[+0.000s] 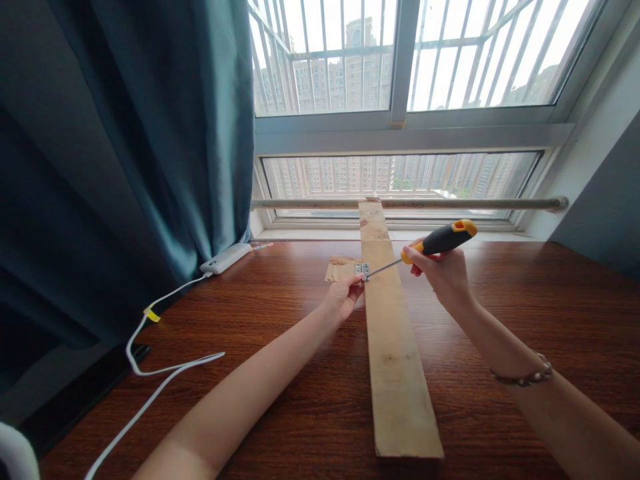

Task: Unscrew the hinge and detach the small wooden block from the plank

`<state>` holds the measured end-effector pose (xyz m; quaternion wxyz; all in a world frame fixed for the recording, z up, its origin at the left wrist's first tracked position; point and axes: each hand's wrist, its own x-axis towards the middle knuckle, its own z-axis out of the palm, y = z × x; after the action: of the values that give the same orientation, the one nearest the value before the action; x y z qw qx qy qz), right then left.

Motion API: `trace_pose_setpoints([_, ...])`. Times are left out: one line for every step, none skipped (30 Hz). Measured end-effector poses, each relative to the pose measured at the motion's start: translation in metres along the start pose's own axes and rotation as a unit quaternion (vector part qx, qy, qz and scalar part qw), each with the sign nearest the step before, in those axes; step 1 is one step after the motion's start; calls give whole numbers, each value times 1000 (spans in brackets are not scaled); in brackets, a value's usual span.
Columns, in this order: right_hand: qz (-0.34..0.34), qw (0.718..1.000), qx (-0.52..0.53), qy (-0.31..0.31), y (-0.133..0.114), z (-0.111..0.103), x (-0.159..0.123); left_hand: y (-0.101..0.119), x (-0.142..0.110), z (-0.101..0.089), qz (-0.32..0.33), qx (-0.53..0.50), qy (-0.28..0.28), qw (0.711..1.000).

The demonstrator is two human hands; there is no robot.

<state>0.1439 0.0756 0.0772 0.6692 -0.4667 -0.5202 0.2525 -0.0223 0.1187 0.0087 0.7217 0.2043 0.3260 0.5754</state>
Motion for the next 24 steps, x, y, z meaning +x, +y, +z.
trace_pose_setpoints([5, 999, 28, -19, -2, 0, 0, 0, 0, 0, -1, 1, -1, 1000])
trace_pose_setpoints([12, 998, 56, -39, -4, -1, 0, 0, -1, 0, -3, 0, -1, 1000])
trace_pose_setpoints([20, 995, 78, -61, -7, -2, 1, 0, -1, 1, -3, -1, -1, 1000])
trace_pose_setpoints([33, 992, 90, -84, -9, -3, 2, 0, -1, 1, -3, -3, 0, 1000])
trace_pose_setpoints([49, 989, 93, -107, -11, -6, 3, 0, -2, 1, -3, -5, 1, 1000])
trace_pose_setpoints([67, 985, 94, -131, -14, -9, 5, 0, -2, 1, -3, -7, 2, 1000])
trace_pose_setpoints([84, 980, 94, -153, -16, -12, 6, 0, -1, 1, -2, -7, 3, 1000])
trace_pose_setpoints([99, 975, 95, -173, -17, -14, 7, 0, -1, 1, -2, -8, 2, 1000])
trace_pose_setpoints([110, 971, 100, -187, -19, -17, 8, 0, 0, 0, -2, -7, 2, 1000])
trace_pose_setpoints([115, 969, 106, -193, -19, -18, 9, -1, 1, -1, -2, -7, 1, 1000])
trace_pose_setpoints([116, 969, 109, -190, -20, -19, 9, -1, 2, -2, -2, -6, 1, 1000])
trace_pose_setpoints([116, 971, 108, -179, -19, -18, 9, -2, 3, -3, -2, -6, -1, 1000])
trace_pose_setpoints([113, 975, 103, -161, -19, -16, 8, -2, 5, -4, -2, -6, -4, 1000])
trace_pose_setpoints([110, 980, 95, -137, -17, -13, 7, -3, 6, -5, -1, -5, -8, 1000])
trace_pose_setpoints([105, 985, 85, -109, -15, -10, 6, -3, 6, -5, 0, -5, -12, 1000])
trace_pose_setpoints([102, 989, 75, -78, -12, -6, 5, -3, 7, -6, 0, -4, -14, 1000])
trace_pose_setpoints([98, 992, 67, -48, -8, -4, 6, -3, 7, -6, 0, -4, -13, 1000])
trace_pose_setpoints([95, 993, 65, -21, -4, -2, 7, -3, 8, -6, 0, -3, -10, 1000])
trace_pose_setpoints([93, 993, 70, 3, 2, -1, 9, -3, 8, -6, -1, -2, -5, 1000])
trace_pose_setpoints([93, 992, 80, 22, 9, -2, 13, -3, 8, -6, -1, -2, 0, 1000])
trace_pose_setpoints([97, 990, 92, 34, 16, -4, 18, -3, 7, -6, 0, -3, 3, 1000])
trace_pose_setpoints([107, 989, 94, 38, 24, -8, 24, -3, 7, -5, 0, -5, 4, 1000])
trace_pose_setpoints([121, 990, 72, 30, 33, -13, 30, -3, 7, -5, 1, -6, 5, 1000])
trace_pose_setpoints([140, 990, 26, 14, 41, -19, 36, -3, 7, -5, 0, -7, 6, 1000])
